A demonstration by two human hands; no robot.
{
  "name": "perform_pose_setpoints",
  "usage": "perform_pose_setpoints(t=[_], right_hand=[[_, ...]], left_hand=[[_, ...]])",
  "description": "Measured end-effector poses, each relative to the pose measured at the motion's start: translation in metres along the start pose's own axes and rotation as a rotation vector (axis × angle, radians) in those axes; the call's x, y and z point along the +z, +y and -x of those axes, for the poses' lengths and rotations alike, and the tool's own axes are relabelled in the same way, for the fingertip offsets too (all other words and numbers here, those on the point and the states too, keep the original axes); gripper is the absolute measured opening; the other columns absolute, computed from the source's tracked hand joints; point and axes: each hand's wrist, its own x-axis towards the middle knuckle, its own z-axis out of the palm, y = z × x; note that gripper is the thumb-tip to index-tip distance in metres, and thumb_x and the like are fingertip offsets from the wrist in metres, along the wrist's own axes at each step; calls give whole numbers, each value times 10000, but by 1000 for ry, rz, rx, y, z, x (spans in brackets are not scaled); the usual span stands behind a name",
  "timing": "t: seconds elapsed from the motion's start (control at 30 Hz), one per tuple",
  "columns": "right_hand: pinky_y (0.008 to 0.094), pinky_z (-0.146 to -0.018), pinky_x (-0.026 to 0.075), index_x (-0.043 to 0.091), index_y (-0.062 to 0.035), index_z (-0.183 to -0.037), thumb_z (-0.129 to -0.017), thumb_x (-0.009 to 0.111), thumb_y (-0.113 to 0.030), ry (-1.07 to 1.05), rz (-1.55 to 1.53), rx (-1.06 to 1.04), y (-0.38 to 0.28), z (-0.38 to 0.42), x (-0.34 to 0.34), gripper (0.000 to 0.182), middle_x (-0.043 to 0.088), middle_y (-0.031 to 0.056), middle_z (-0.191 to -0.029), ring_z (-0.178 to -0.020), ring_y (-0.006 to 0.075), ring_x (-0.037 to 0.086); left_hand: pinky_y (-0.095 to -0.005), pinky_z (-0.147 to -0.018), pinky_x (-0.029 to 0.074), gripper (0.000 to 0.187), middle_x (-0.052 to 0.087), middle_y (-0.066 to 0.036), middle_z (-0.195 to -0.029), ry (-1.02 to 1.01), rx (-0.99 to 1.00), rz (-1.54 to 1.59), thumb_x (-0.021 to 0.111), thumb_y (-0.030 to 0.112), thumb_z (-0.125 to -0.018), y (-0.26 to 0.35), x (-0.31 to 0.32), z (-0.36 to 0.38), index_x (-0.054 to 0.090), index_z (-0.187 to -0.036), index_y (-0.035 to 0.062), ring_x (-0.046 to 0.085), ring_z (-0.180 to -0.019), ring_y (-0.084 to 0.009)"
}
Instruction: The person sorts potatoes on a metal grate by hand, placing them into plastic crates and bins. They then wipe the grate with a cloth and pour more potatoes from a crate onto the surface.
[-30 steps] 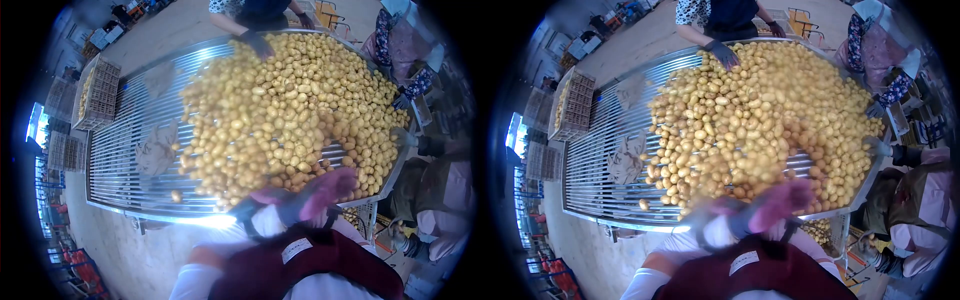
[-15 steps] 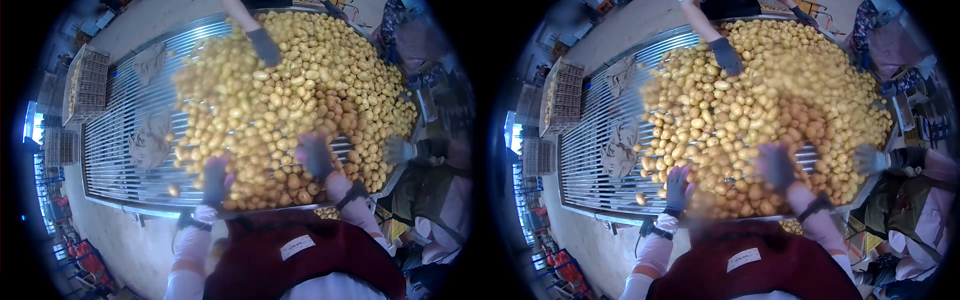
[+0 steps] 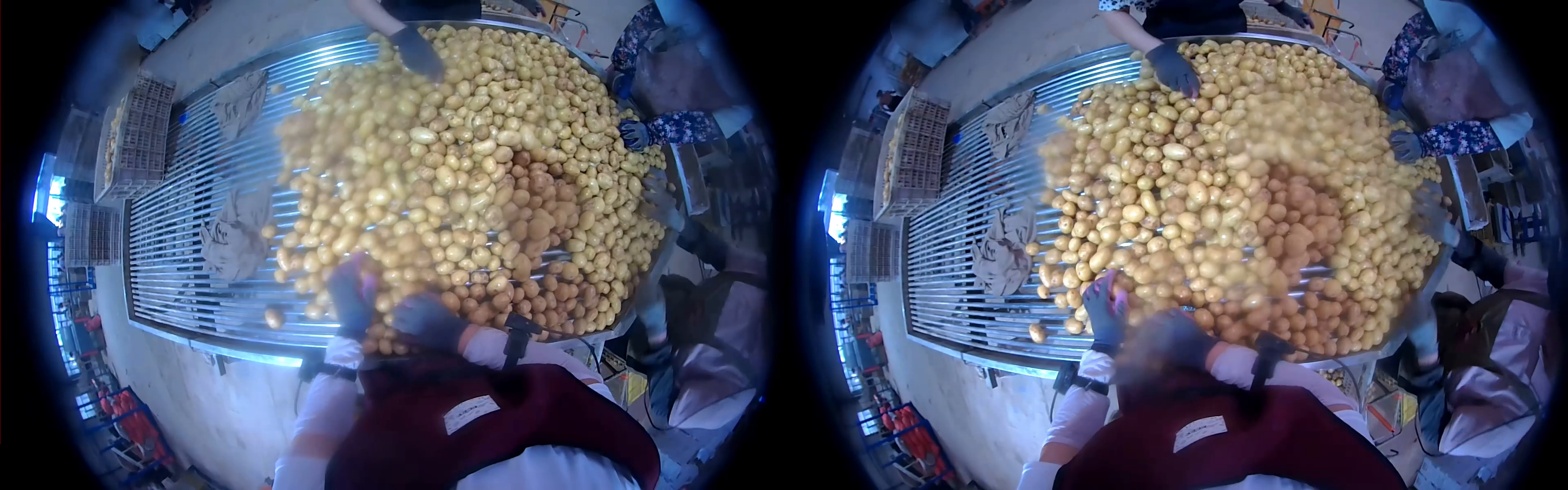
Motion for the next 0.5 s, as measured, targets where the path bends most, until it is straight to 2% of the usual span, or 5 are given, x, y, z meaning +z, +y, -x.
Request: perform_pose_setpoints(t=[0.1,0.23,0.37,0.43,0.5], right_hand=[[416,-771,454,644,-114,-917,-841,605,-289,-149,66,239,11,21,-35,195,628,80,-915,-887,262,593],[465,-774,478,661,-119,-892,-788,671,-279,67,153,480,48,60,-106,191,625,97,-937,-913,335,597],[452,-814,486,649,-97,-940,-792,717,-157,210,472,694,99,130,-141,174,609,109,-977,-949,327,594],[437,-840,491,646,-86,-956,-791,724,-129,582,202,930,98,146,-150,187,608,115,-982,-962,326,596],[410,-876,499,646,-69,-992,-798,728,-96,788,48,1011,100,149,-153,212,606,124,-997,-979,322,598]], left_hand=[[-524,-972,450,328,667,-168,-1130,-74,179,-24,634,169,-911,45,-14,-16,653,-1223,69,606,-1083,-401],[-490,-966,478,423,661,-152,-1176,-292,453,144,663,96,-793,65,21,-33,652,-1216,85,619,-1098,-367],[-492,-975,477,477,633,-161,-1241,-539,448,32,648,87,-803,75,40,-44,611,-1279,71,619,-1096,-372],[-491,-975,474,505,620,-173,-1259,-539,472,118,678,139,-820,78,45,-46,587,-1310,60,615,-1104,-370],[-490,-978,469,543,604,-185,-1276,-691,212,330,711,222,-837,97,42,-40,569,-1333,55,600,-1132,-374]])
